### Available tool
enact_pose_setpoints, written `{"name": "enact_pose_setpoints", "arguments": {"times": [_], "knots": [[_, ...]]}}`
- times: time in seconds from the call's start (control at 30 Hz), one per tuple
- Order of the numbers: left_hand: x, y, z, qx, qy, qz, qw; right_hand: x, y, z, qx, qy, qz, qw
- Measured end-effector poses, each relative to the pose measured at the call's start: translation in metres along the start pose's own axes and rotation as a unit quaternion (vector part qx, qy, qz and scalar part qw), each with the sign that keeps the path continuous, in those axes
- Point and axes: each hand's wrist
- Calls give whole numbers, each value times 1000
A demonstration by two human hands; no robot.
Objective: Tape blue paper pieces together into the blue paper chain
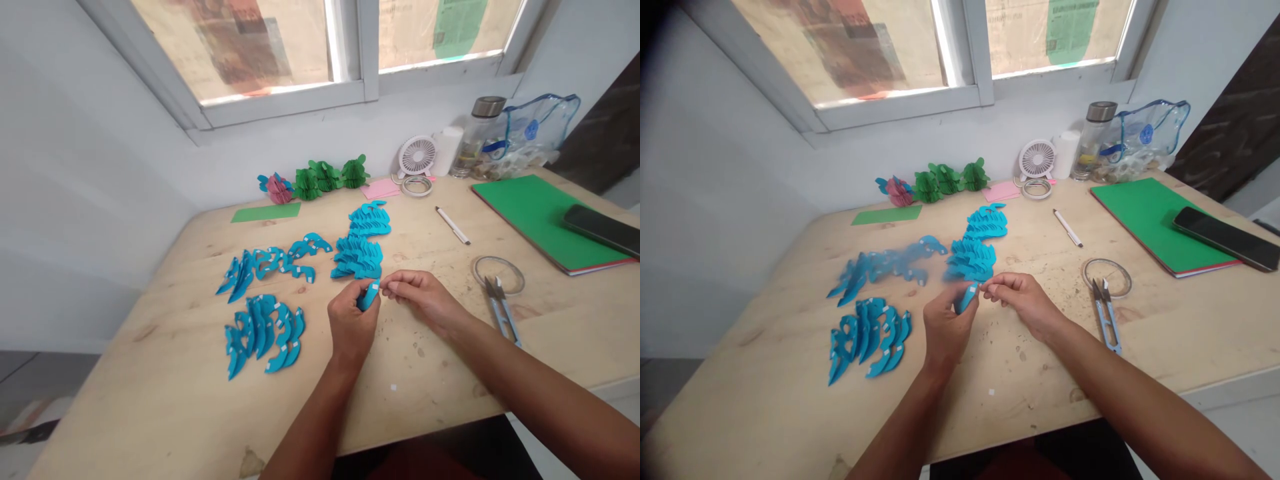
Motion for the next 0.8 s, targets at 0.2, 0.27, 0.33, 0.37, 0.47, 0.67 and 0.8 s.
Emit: {"name": "enact_pose_setpoints", "arguments": {"times": [0.2, 0.27, 0.33, 0.37, 0.47, 0.67, 0.8], "knots": [[1, -1, -1, -33, -15, 60, 998, 0, 1, -1, 5, -22, 10, 1000], [1, -2, 0, -47, -18, 76, 996, 1, 1, -1, 11, -21, 14, 1000], [1, -2, 0, -51, -16, 73, 996, 1, 0, 0, 7, -5, 12, 1000], [1, -2, 0, -48, -15, 66, 997, 1, 0, 0, 1, 3, 9, 1000], [0, -2, 0, -22, -11, 28, 999, 1, -3, 0, -11, 11, 2, 1000], [-2, 0, -1, 45, 5, -52, 998, 1, -1, -1, -14, 1, -8, 1000], [-4, 2, -2, 65, 4, -86, 994, 0, 1, -2, -15, 0, -15, 1000]]}}
Point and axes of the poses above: each hand's wrist, its own x-axis towards the middle knuckle, its own z-axis out of the back of the hand, y = z × x, and after that the axes turned 1 degree about x, right-handed
